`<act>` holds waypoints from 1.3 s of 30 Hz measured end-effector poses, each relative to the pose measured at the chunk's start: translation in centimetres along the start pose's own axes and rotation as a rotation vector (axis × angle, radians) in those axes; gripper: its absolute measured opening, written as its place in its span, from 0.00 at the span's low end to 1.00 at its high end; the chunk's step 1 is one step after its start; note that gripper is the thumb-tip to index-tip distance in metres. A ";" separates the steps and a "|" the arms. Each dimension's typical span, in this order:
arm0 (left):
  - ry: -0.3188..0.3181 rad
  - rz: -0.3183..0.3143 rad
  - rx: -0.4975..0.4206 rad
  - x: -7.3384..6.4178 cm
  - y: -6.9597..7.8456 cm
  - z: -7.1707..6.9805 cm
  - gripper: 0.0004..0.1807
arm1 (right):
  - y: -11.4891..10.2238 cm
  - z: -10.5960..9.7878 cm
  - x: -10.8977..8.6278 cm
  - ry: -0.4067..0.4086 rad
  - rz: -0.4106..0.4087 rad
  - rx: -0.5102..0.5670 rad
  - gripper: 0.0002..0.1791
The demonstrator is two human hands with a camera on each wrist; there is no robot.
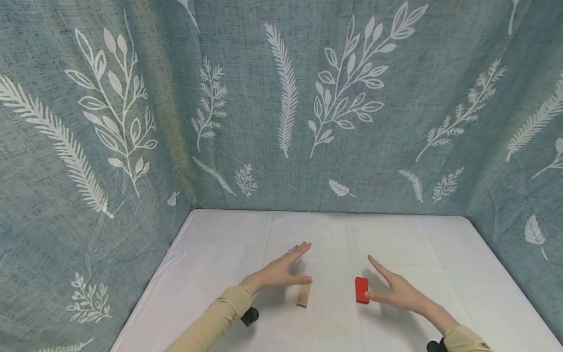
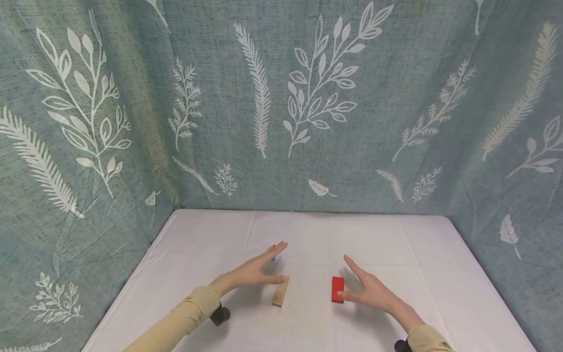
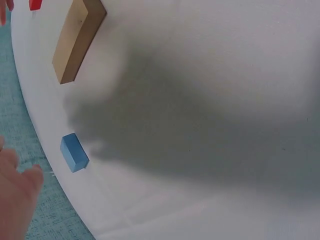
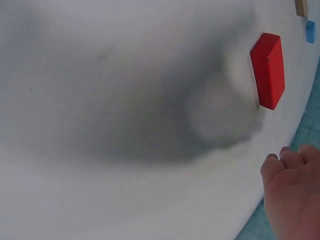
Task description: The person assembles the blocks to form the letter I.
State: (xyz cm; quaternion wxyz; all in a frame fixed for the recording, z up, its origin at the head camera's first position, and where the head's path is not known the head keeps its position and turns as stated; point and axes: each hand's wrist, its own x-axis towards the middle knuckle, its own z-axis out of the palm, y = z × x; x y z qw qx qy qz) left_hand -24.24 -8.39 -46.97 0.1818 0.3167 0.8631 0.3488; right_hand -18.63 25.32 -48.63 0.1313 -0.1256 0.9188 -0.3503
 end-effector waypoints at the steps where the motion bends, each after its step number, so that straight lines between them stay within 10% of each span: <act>1: -0.010 0.002 -0.003 0.0 0.0 0.1 0.47 | 0.0 0.1 0.0 -0.003 0.007 0.000 0.52; 19: -0.130 -0.025 -0.041 -0.2 -1.0 1.3 0.41 | 0.8 1.4 0.2 -0.003 -0.068 0.037 0.46; 39: -0.056 -0.007 -0.083 -0.7 -3.1 2.9 0.42 | 1.5 2.4 0.4 0.013 -0.067 -0.021 0.44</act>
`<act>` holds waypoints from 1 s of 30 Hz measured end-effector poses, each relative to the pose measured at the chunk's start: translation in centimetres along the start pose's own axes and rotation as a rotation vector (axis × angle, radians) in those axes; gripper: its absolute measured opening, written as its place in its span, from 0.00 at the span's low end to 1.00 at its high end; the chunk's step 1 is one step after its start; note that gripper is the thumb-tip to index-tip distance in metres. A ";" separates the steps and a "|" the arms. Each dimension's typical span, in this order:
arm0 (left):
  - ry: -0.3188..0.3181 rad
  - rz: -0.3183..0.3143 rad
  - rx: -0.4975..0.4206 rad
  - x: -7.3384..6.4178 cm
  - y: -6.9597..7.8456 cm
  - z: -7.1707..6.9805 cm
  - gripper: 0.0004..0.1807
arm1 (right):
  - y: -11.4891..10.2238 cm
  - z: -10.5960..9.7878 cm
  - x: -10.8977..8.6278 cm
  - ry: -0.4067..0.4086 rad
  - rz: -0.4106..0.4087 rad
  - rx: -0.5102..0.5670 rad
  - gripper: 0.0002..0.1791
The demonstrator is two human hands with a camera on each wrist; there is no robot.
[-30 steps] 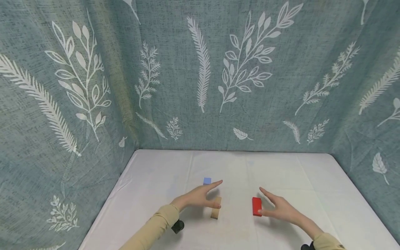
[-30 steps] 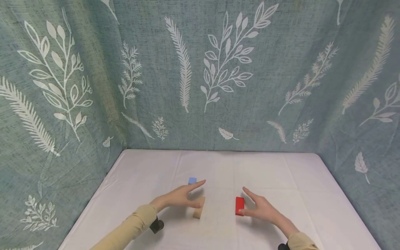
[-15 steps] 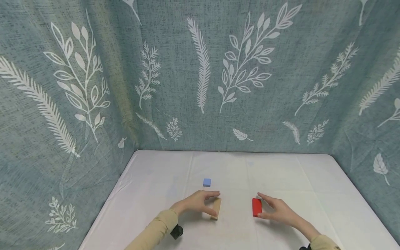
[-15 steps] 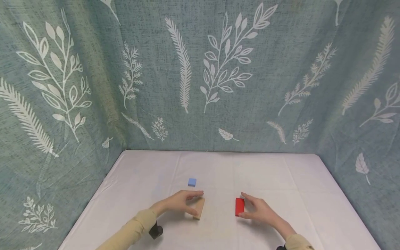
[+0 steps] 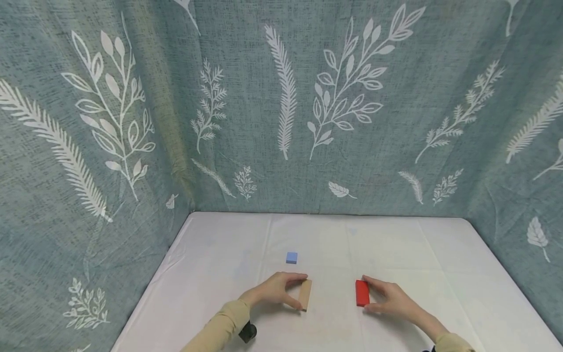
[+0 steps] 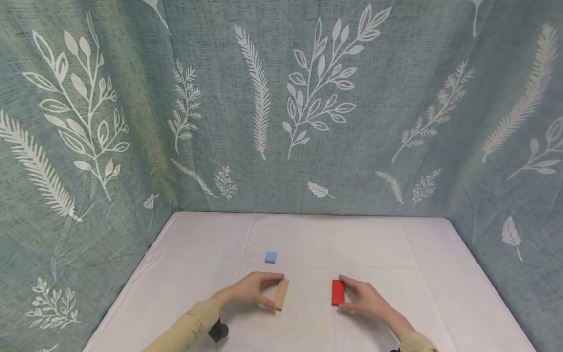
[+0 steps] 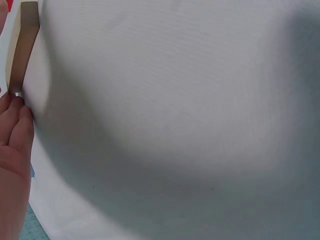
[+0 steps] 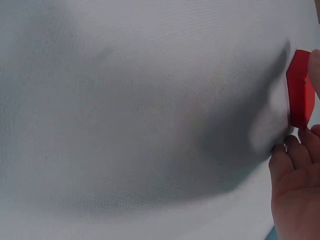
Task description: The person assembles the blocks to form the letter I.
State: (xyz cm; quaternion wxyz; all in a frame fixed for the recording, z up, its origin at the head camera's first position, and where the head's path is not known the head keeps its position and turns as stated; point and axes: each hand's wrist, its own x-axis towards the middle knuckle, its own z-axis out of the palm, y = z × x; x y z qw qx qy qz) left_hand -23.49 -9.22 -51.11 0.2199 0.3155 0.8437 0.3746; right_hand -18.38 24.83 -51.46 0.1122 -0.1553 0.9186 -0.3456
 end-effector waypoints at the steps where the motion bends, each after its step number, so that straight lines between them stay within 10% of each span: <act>1: 0.000 -0.004 -0.001 0.0 -0.1 0.1 0.42 | 0.0 0.0 0.0 0.001 0.003 -0.001 0.44; 20: 0.022 0.023 0.076 0.0 -0.8 0.4 0.43 | 1.0 0.7 0.2 0.026 0.007 -0.032 0.42; 30: 0.026 0.006 -0.051 0.2 -0.8 0.3 0.41 | 0.9 0.4 0.1 0.055 -0.030 -0.059 0.39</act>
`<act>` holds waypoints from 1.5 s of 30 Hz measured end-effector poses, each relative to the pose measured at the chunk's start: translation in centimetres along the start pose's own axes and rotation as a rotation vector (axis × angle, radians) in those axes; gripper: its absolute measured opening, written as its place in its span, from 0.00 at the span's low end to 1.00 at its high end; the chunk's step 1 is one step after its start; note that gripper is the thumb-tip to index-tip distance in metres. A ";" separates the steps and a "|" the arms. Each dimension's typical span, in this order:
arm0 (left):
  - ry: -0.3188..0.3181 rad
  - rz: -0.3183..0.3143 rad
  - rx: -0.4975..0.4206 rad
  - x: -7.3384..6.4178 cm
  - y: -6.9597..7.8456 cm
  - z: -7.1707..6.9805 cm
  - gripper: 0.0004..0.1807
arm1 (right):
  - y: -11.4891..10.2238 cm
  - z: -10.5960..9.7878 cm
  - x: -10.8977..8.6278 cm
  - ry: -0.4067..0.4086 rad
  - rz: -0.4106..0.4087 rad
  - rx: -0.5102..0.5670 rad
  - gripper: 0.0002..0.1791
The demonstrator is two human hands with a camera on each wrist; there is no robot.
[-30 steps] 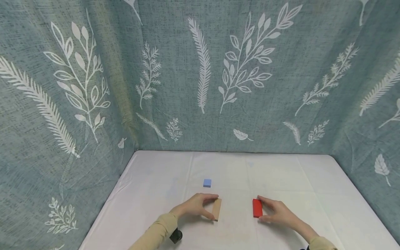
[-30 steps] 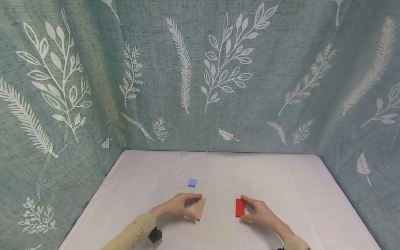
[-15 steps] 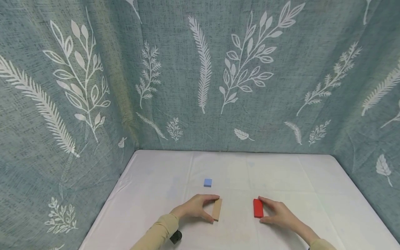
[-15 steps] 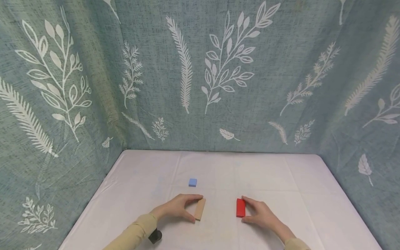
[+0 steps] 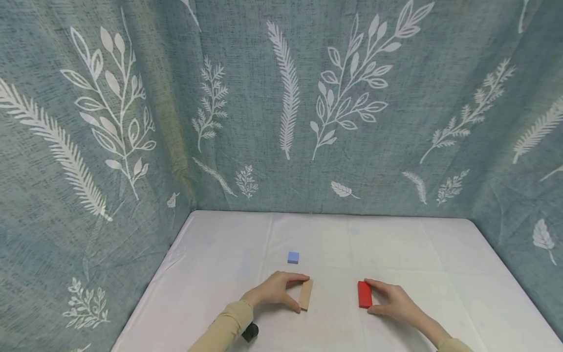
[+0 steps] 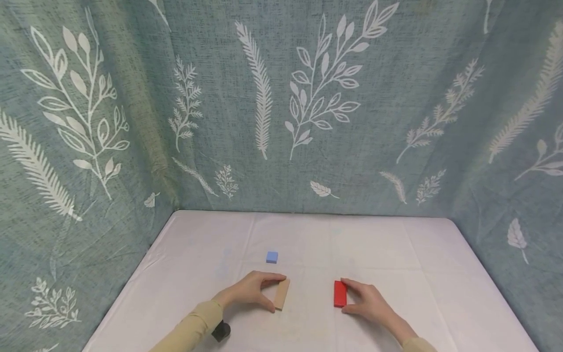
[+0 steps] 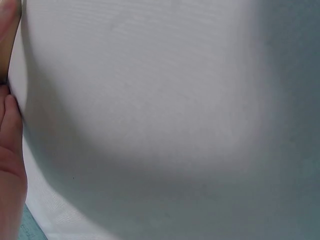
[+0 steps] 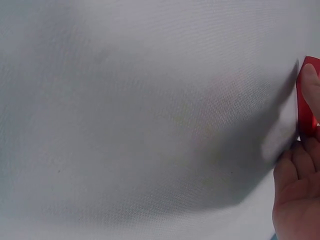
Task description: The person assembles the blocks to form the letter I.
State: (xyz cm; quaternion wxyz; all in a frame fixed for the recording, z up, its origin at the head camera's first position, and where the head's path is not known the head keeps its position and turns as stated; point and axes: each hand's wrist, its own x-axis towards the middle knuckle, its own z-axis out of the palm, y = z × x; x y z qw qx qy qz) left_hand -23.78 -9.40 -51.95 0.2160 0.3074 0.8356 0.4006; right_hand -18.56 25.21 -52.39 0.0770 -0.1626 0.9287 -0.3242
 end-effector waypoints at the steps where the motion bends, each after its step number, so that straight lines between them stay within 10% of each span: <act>1: 0.000 -0.001 -0.010 0.0 0.0 0.0 0.41 | 0.0 0.0 0.0 -0.002 0.003 0.003 0.39; 45: 0.015 -0.054 -0.038 -0.1 -0.2 0.2 0.40 | -1.0 -1.5 1.7 -0.004 -0.077 0.160 0.40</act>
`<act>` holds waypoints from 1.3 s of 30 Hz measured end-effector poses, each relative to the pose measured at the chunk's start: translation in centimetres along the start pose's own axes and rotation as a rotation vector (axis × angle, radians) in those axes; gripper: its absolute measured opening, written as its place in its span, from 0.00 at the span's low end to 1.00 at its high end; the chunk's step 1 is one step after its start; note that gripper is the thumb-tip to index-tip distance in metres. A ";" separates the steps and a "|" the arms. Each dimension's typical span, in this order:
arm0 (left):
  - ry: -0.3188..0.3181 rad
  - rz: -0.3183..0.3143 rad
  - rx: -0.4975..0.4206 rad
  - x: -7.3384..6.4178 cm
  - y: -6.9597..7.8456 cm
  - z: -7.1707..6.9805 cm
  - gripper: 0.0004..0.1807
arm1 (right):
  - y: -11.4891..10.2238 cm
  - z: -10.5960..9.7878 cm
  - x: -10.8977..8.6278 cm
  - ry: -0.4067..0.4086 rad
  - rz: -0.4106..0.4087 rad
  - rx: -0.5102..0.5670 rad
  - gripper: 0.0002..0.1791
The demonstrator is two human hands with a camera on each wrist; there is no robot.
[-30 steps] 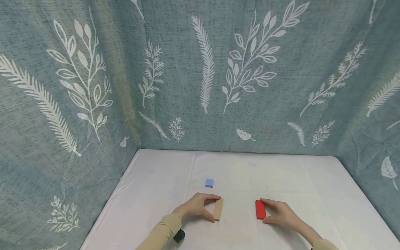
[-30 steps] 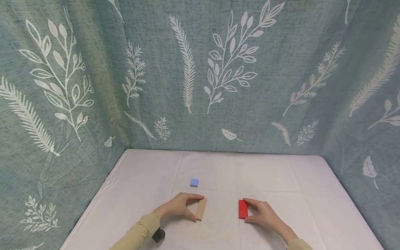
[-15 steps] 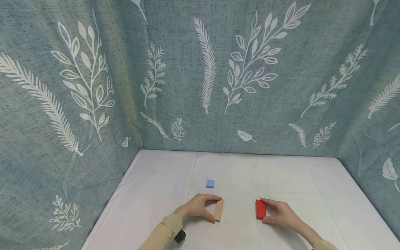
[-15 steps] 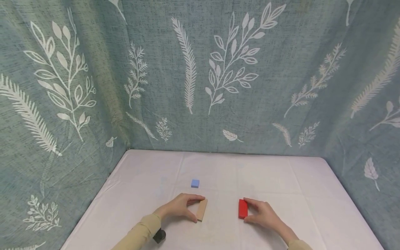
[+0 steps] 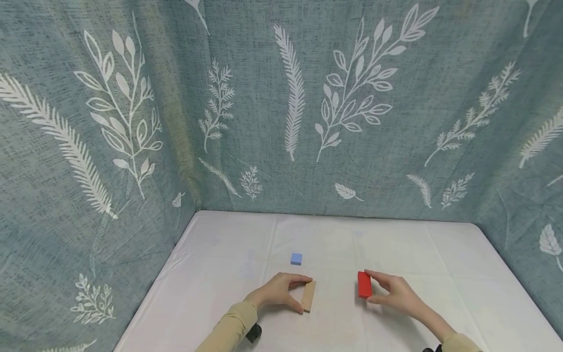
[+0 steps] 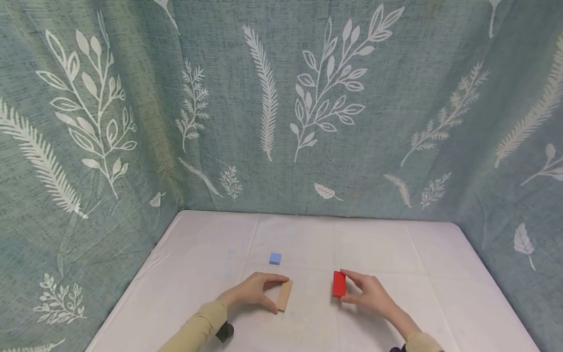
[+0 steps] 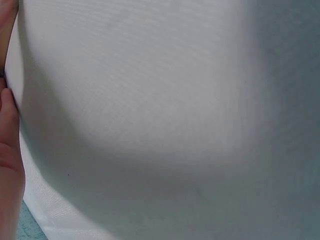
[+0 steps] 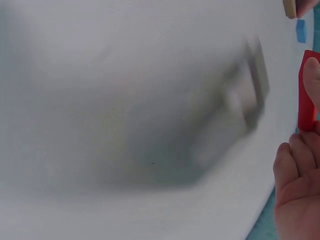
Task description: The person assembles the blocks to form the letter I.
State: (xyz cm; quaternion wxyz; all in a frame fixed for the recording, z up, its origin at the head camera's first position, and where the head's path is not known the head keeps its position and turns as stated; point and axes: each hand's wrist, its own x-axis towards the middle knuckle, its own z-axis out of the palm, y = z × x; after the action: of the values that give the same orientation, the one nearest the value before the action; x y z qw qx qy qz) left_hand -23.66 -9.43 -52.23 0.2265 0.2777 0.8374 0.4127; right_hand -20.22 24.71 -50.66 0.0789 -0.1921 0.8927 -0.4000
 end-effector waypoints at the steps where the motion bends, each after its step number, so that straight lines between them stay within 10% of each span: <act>1: -0.001 -0.001 0.000 0.0 0.0 0.0 0.40 | -0.2 0.0 0.0 0.002 -0.005 0.003 0.40; 39: -0.006 0.016 -0.017 0.0 -0.1 -0.1 0.39 | -4.2 0.0 0.2 -0.065 -0.071 0.039 0.41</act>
State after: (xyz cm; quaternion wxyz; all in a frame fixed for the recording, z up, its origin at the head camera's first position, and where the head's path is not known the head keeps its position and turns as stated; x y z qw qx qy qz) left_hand -23.70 -9.55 -52.28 0.2281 0.2838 0.8308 0.4209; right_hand -19.23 22.07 -47.53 0.0973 -0.2350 0.8744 -0.4132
